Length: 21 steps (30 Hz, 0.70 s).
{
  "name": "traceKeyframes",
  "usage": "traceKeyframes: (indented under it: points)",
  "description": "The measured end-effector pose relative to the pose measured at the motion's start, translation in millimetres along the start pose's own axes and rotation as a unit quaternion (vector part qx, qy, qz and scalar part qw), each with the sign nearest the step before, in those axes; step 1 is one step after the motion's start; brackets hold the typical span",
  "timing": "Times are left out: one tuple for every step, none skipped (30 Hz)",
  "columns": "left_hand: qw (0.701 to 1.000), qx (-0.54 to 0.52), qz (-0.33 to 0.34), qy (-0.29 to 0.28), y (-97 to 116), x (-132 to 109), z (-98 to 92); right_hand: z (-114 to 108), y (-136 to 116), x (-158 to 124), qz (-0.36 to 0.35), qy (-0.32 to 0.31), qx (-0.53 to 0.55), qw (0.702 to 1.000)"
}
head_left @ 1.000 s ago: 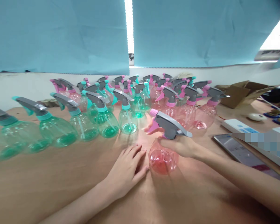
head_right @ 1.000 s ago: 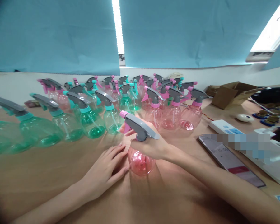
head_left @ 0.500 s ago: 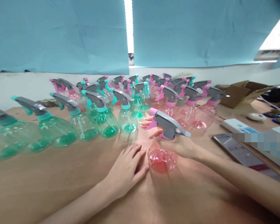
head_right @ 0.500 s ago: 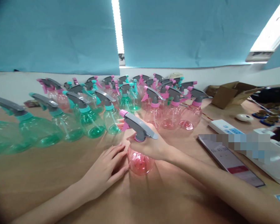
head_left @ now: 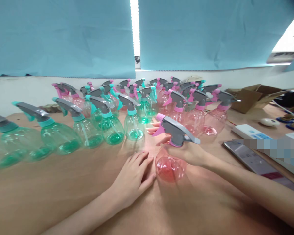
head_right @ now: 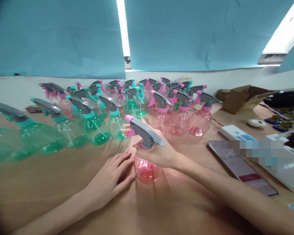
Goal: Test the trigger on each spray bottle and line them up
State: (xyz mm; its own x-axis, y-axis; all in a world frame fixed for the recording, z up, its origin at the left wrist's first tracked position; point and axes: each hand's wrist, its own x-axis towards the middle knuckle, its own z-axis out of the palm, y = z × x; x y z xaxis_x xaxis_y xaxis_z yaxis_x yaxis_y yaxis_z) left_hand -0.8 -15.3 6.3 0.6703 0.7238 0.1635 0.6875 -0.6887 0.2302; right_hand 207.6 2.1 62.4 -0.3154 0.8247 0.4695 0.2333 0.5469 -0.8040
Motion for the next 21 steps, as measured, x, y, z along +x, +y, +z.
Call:
traceKeyframes:
  points:
    - [1.000, 0.000, 0.000, 0.000, 0.0, 0.0, 0.1, 0.0, 0.4, -0.2, -0.003, 0.001, -0.004, 1.000]
    - [1.000, 0.000, 0.000, -0.001, -0.1, 0.1, 0.2, 0.0, 0.9, -0.2, -0.007, 0.003, -0.004, 1.000]
    - [1.000, 0.000, 0.001, -0.002, -0.2, 0.1, 0.3, 0.0, 1.5, -0.1, -0.009, 0.003, -0.002, 1.000]
    - [1.000, 0.000, 0.002, -0.002, -0.2, 0.2, 0.4, 0.0, 2.2, 0.1, -0.012, 0.003, 0.002, 1.000]
    - [1.000, 0.000, 0.002, -0.003, -0.3, 0.3, 0.5, 0.1, 2.8, 0.4, -0.013, 0.001, 0.008, 1.000]
    - [1.000, 0.001, 0.003, -0.004, -0.3, 0.3, 0.6, 0.2, 3.5, 0.8, -0.014, -0.001, 0.014, 1.000]
    - [1.000, 0.002, 0.002, -0.005, -0.3, 0.3, 0.7, 0.4, 4.0, 1.2, -0.016, -0.003, 0.022, 1.000]
    - [1.000, 0.002, 0.001, -0.006, -0.4, 0.3, 0.8, 0.6, 4.5, 1.6, -0.018, -0.006, 0.029, 0.999]
    - [1.000, 0.003, 0.000, -0.008, -0.4, 0.2, 0.9, 0.8, 4.8, 1.8, -0.020, -0.009, 0.035, 0.999]
    - [1.000, 0.005, -0.001, -0.009, -0.5, 0.2, 1.0, 1.0, 5.0, 2.0, -0.023, -0.009, 0.038, 0.999]
    - [1.000, 0.006, -0.002, -0.011, -0.6, 0.2, 1.1, 1.2, 5.2, 2.1, -0.023, -0.009, 0.037, 0.999]
    - [1.000, 0.007, -0.003, -0.012, -0.7, 0.2, 1.2, 1.4, 5.2, 2.0, -0.021, -0.006, 0.035, 0.999]
    - [1.000, 0.007, -0.003, -0.012, -0.8, 0.2, 1.1, 1.5, 5.2, 1.8, -0.018, -0.003, 0.031, 0.999]
    - [1.000, 0.006, -0.003, -0.011, -0.9, 0.2, 1.1, 1.6, 5.2, 1.6, -0.014, 0.000, 0.027, 1.000]
    - [1.000, 0.005, -0.003, -0.009, -0.9, 0.1, 1.0, 1.6, 5.2, 1.4, -0.012, 0.003, 0.024, 1.000]
    - [1.000, 0.004, -0.002, -0.008, -0.9, 0.1, 0.9, 1.5, 5.1, 1.2, -0.010, 0.005, 0.021, 1.000]
    - [1.000, 0.003, -0.002, -0.006, -0.8, -0.1, 0.8, 1.3, 5.1, 1.1, -0.011, 0.004, 0.018, 1.000]
    - [1.000, 0.002, -0.001, -0.005, -0.8, -0.2, 0.7, 1.1, 5.1, 1.0, -0.012, 0.005, 0.016, 1.000]
    - [1.000, 0.002, 0.000, -0.005, -0.8, -0.4, 0.7, 1.0, 5.1, 1.0, -0.015, 0.004, 0.014, 1.000]
    - [1.000, 0.003, 0.001, -0.005, -0.8, -0.6, 0.7, 0.9, 5.2, 1.1, -0.018, 0.004, 0.016, 1.000]
    - [1.000, 0.004, 0.001, -0.006, -0.9, -0.8, 0.9, 0.9, 5.4, 1.2, -0.021, 0.002, 0.019, 1.000]
